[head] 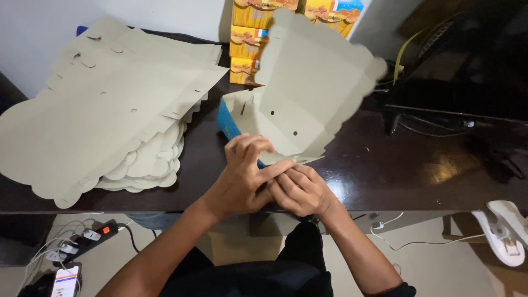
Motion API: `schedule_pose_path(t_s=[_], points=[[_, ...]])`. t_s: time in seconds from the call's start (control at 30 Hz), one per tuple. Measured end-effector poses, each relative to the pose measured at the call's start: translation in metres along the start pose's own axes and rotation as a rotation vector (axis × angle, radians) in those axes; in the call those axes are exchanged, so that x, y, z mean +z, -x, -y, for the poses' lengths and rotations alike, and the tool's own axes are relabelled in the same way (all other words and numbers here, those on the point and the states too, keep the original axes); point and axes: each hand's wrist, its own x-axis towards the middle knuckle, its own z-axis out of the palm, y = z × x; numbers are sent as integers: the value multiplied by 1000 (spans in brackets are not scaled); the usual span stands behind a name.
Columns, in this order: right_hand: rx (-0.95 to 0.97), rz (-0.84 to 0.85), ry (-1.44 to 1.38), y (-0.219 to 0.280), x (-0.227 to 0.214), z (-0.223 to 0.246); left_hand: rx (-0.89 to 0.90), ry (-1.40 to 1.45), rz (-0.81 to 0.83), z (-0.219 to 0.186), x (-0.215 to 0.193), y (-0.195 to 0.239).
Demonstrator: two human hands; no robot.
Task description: Folding a flat cardboard sheet into a finished box
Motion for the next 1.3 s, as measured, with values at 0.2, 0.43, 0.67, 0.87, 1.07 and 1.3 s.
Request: schedule_pose_path(t_s=[0.2, 0.43, 0.67, 0.87, 1.07, 1.3], points=[[-6, -12, -44, 14, 4, 0, -4, 59, 48, 1, 8, 13], [0, -10, -60, 26, 3, 2, 38, 137, 47, 0, 4, 14], [32, -6, -156, 37, 6, -2, 72, 46, -18, -3, 1, 9], [197, 67, -88, 45, 2, -14, 10, -66, -1, -1, -1, 7], [503, 336, -31, 24, -15, -25, -56, -182, -8, 4, 4, 17], [471, 535, -79, 26, -7, -25, 17, -330, 0, 3, -5, 12]])
